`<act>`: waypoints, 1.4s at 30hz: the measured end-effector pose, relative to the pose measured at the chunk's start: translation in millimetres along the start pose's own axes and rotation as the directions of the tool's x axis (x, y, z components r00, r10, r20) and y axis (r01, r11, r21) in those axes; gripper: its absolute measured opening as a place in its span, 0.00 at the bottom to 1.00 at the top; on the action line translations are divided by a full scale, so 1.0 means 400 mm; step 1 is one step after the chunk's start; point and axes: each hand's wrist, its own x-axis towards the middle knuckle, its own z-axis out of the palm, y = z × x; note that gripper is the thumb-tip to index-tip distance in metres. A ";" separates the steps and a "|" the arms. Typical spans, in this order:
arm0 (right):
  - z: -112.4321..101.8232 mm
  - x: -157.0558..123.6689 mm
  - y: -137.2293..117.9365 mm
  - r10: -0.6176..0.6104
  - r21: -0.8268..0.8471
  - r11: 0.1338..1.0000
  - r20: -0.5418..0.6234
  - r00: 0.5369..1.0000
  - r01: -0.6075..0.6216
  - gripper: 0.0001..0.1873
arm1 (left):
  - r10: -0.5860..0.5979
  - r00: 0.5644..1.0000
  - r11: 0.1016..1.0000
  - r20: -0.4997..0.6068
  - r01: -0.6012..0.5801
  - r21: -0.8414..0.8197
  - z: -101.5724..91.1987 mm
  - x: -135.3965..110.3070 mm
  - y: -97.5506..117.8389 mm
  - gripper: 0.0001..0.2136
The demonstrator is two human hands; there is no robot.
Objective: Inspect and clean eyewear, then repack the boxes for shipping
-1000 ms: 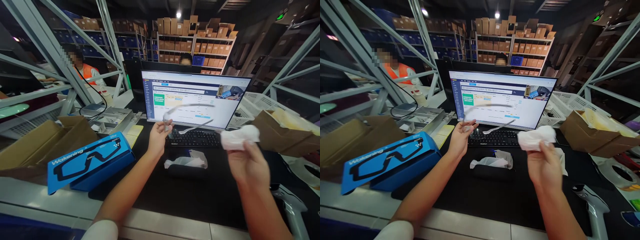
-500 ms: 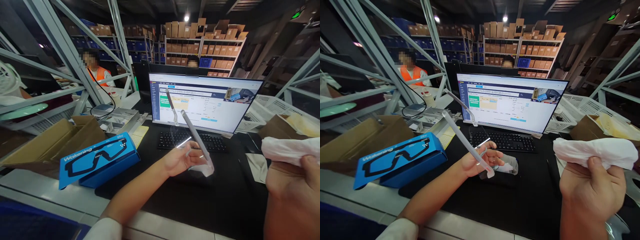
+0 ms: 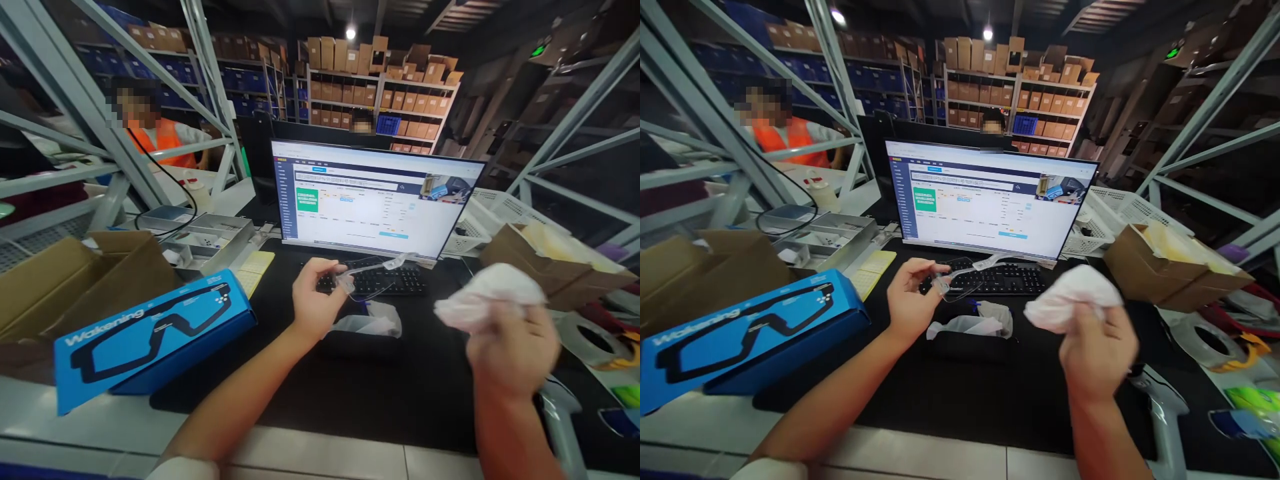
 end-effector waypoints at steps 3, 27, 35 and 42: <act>0.020 -0.022 0.035 0.132 -0.247 0.967 0.309 0.942 -0.054 0.11 | 0.171 0.985 0.976 -0.005 -0.169 0.137 -0.009 0.004 -0.004 0.12; 0.103 -0.119 0.099 0.513 0.049 0.684 0.677 0.528 -0.728 0.13 | 0.206 0.977 0.873 0.044 -0.205 0.443 0.010 0.000 -0.016 0.07; 0.105 -0.177 0.107 0.488 0.009 0.729 0.693 0.530 -0.684 0.14 | 0.315 0.944 0.821 0.095 -0.321 0.472 0.016 -0.012 -0.011 0.08; 0.102 -0.135 0.090 0.511 0.100 0.697 0.625 0.590 -0.710 0.12 | 0.322 0.938 0.812 0.124 -0.342 0.473 0.016 -0.015 -0.016 0.09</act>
